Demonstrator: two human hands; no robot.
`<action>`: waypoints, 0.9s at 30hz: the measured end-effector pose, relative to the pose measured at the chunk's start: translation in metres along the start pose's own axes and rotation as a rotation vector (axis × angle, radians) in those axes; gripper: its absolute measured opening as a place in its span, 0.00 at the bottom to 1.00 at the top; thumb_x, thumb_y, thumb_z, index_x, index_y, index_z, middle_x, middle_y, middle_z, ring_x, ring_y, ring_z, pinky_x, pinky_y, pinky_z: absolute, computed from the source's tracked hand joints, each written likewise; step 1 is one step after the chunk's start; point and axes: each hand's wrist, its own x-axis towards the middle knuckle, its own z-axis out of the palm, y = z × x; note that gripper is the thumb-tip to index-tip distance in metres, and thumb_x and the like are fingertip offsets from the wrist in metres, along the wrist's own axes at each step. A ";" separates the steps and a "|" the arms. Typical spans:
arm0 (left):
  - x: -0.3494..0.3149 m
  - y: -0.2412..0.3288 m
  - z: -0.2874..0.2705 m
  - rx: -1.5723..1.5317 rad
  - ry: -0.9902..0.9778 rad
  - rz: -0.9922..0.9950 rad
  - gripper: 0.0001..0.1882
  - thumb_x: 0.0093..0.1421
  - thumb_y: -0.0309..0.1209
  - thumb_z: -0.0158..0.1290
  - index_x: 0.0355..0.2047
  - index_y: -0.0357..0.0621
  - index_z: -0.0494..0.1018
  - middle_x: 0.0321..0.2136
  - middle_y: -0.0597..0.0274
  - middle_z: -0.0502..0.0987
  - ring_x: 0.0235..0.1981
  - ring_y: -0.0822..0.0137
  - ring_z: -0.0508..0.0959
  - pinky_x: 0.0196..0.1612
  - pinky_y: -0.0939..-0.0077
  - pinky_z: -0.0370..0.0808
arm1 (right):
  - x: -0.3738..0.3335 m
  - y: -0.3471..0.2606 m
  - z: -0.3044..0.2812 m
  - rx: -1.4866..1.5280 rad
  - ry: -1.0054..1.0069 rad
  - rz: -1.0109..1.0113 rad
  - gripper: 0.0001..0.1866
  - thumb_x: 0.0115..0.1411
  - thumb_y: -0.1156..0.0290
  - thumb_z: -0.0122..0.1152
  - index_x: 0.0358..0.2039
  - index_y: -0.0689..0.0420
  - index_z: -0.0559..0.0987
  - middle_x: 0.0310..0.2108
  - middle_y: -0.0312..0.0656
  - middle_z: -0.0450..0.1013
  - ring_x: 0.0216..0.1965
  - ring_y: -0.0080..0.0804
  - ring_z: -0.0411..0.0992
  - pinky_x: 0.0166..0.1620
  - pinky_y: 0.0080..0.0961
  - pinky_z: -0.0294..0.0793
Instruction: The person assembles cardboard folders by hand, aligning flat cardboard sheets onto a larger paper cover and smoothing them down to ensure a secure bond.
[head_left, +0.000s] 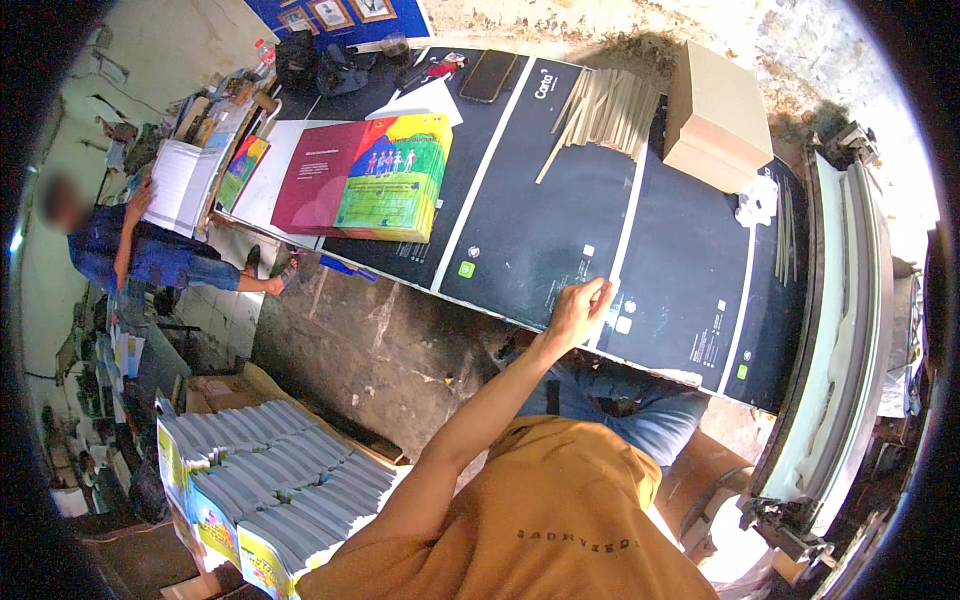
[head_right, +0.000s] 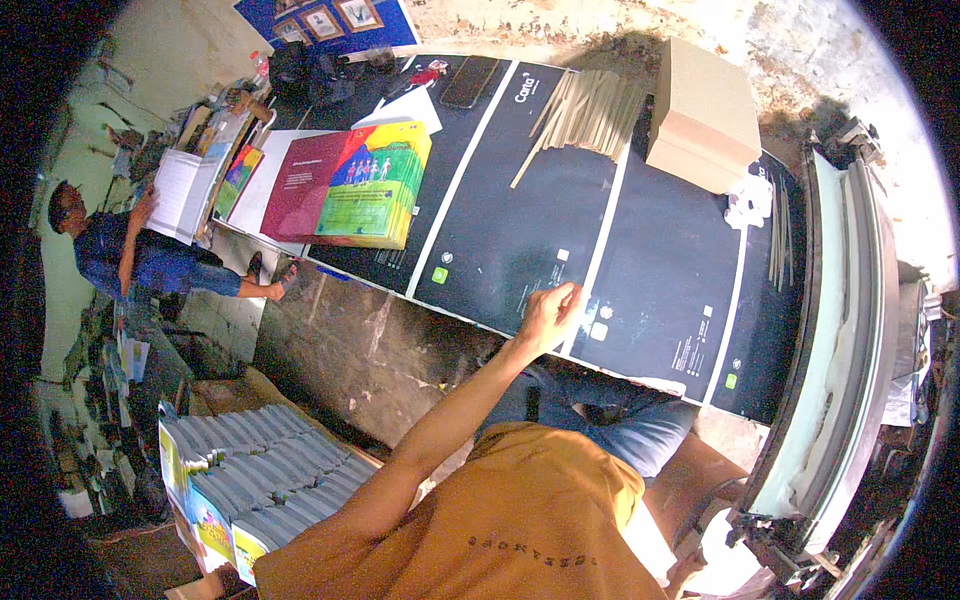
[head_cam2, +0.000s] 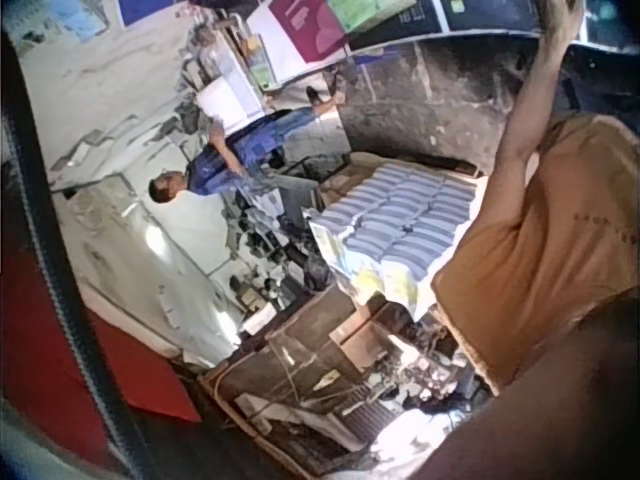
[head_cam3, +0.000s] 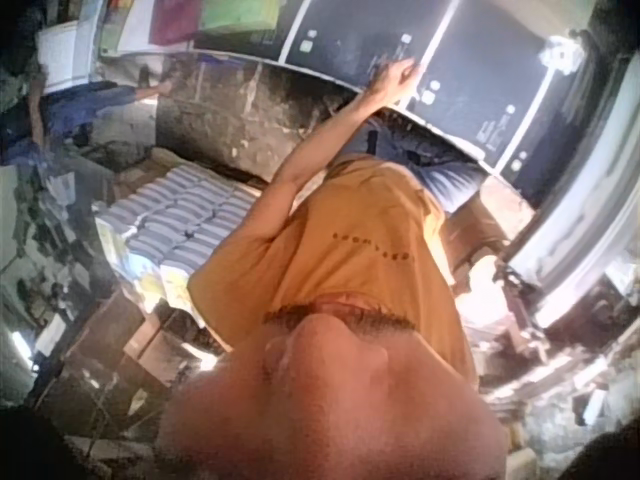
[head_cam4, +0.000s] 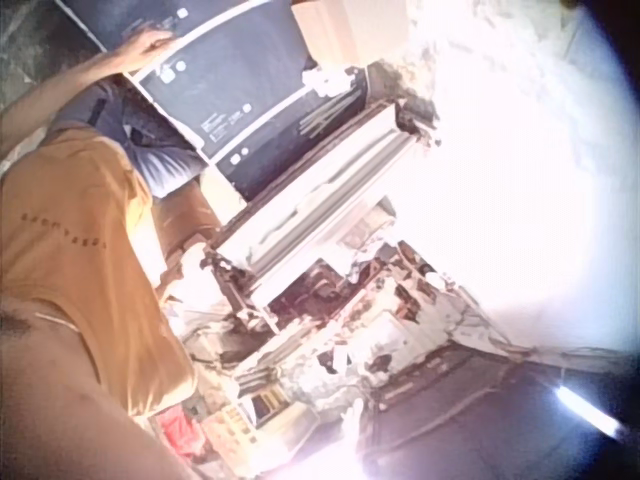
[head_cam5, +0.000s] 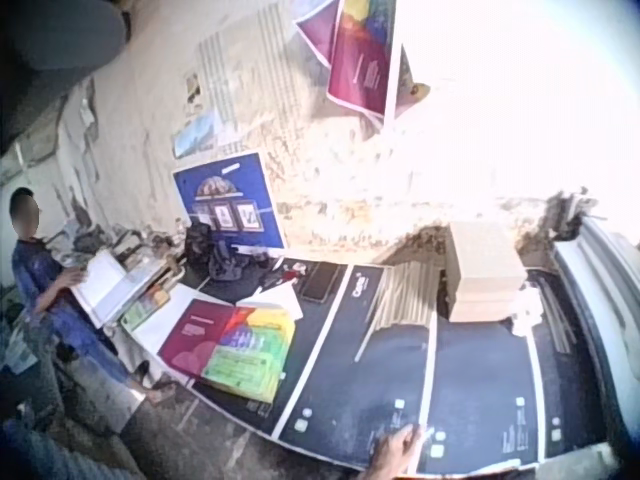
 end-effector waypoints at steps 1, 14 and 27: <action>0.000 -0.001 0.001 0.000 0.016 0.020 0.17 0.71 0.35 0.54 0.26 0.39 0.69 0.13 0.53 0.68 0.13 0.56 0.70 0.20 0.61 0.64 | -0.001 0.003 -0.001 0.002 -0.013 0.009 0.28 0.61 0.48 0.67 0.31 0.67 0.80 0.17 0.45 0.73 0.18 0.40 0.68 0.25 0.42 0.69; 0.005 -0.021 -0.007 -0.123 -0.065 -0.170 0.13 0.73 0.33 0.53 0.43 0.34 0.81 0.22 0.68 0.75 0.23 0.80 0.72 0.26 0.82 0.68 | -0.016 -0.029 -0.022 0.851 -0.150 0.913 0.22 0.66 0.59 0.67 0.52 0.64 0.79 0.48 0.52 0.78 0.52 0.36 0.74 0.56 0.33 0.72; 0.013 -0.005 0.007 0.028 -0.157 -0.051 0.15 0.74 0.34 0.52 0.41 0.31 0.80 0.17 0.69 0.68 0.19 0.78 0.65 0.25 0.81 0.63 | 0.003 -0.009 -0.077 0.535 -0.256 0.587 0.44 0.34 0.42 0.86 0.39 0.57 0.70 0.38 0.51 0.74 0.42 0.54 0.74 0.44 0.49 0.73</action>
